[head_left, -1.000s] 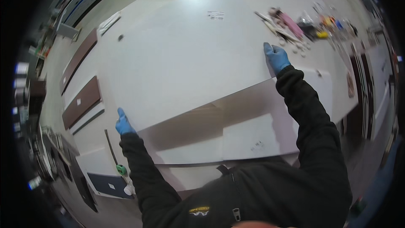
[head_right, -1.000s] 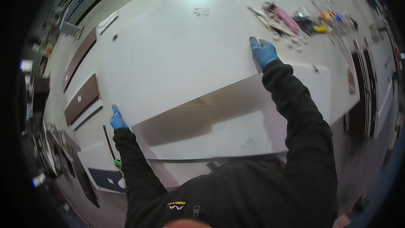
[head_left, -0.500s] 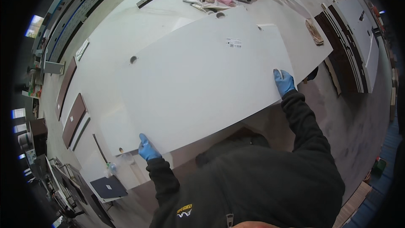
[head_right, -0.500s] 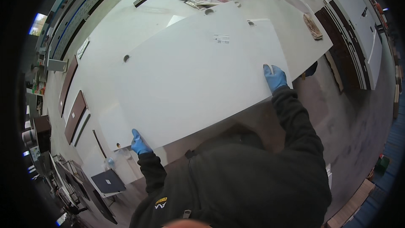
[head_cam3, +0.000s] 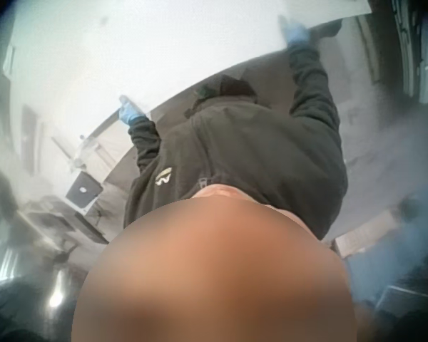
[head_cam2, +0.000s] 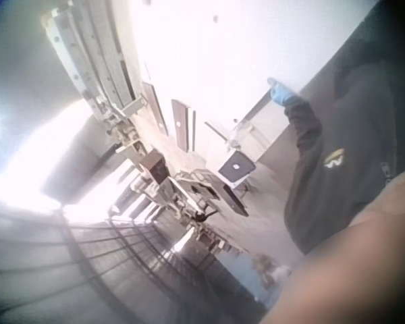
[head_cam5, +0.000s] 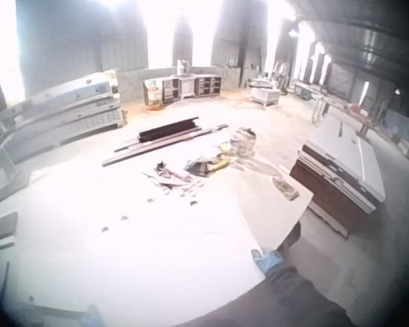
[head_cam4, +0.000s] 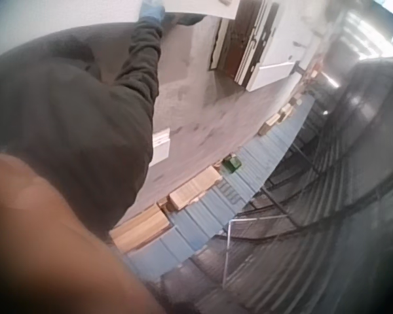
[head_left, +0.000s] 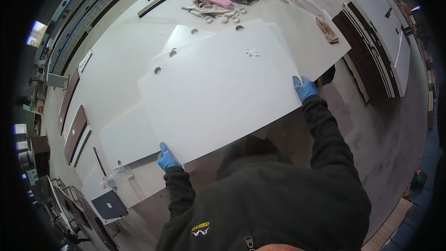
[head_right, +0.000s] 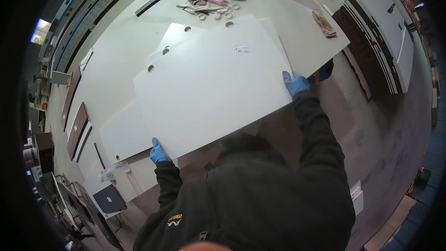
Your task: The person handles large white and dark grey panels, aligning them on a workbench and inserting a long metal rod into pre-drilled holes. They wipe one panel with a cloth and continue arranging the parts for assembly.
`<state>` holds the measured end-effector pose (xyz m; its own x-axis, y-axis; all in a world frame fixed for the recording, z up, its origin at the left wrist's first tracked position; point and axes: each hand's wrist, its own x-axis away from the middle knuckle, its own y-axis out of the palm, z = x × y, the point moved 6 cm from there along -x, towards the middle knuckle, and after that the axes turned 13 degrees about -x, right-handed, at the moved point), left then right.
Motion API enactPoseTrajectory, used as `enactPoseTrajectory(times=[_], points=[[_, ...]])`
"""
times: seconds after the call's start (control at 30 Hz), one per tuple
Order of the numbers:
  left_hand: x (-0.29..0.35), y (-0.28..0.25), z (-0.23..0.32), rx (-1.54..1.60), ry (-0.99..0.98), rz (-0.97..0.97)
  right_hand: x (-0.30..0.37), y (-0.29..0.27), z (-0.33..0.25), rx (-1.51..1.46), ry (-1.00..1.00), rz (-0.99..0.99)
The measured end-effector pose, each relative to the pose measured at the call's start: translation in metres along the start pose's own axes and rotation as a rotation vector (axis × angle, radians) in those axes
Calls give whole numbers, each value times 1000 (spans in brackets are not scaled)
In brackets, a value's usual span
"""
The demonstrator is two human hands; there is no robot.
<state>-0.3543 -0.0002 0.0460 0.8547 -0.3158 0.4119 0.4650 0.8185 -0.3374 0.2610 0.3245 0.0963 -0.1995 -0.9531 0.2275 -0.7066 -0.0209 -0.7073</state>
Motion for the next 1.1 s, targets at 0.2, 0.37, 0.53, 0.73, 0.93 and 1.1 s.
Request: enactPoseTrajectory(times=[0.2, 0.37, 0.53, 0.73, 0.93, 1.1], points=[[15, 14, -16, -45, -53, 103, -16, -17, -30, 238, -58, -116], [10, 29, -54, 84, -257, -96, -101, -66, -25, 370, -139, -383], [3, 8, -40, -380, -370, 160, -281, -159, 14, 169, -487, 68], [80, 133, 73, -1432, 256, 609, -432, -144, 115, 578, -654, 446], [176, 338, 91, -1280, 868, 159, -491, -147, 157, 223, -371, 440], [178, 365, 93, -1320, 712, 112, -392, -130, 55, -264, -495, 233]])
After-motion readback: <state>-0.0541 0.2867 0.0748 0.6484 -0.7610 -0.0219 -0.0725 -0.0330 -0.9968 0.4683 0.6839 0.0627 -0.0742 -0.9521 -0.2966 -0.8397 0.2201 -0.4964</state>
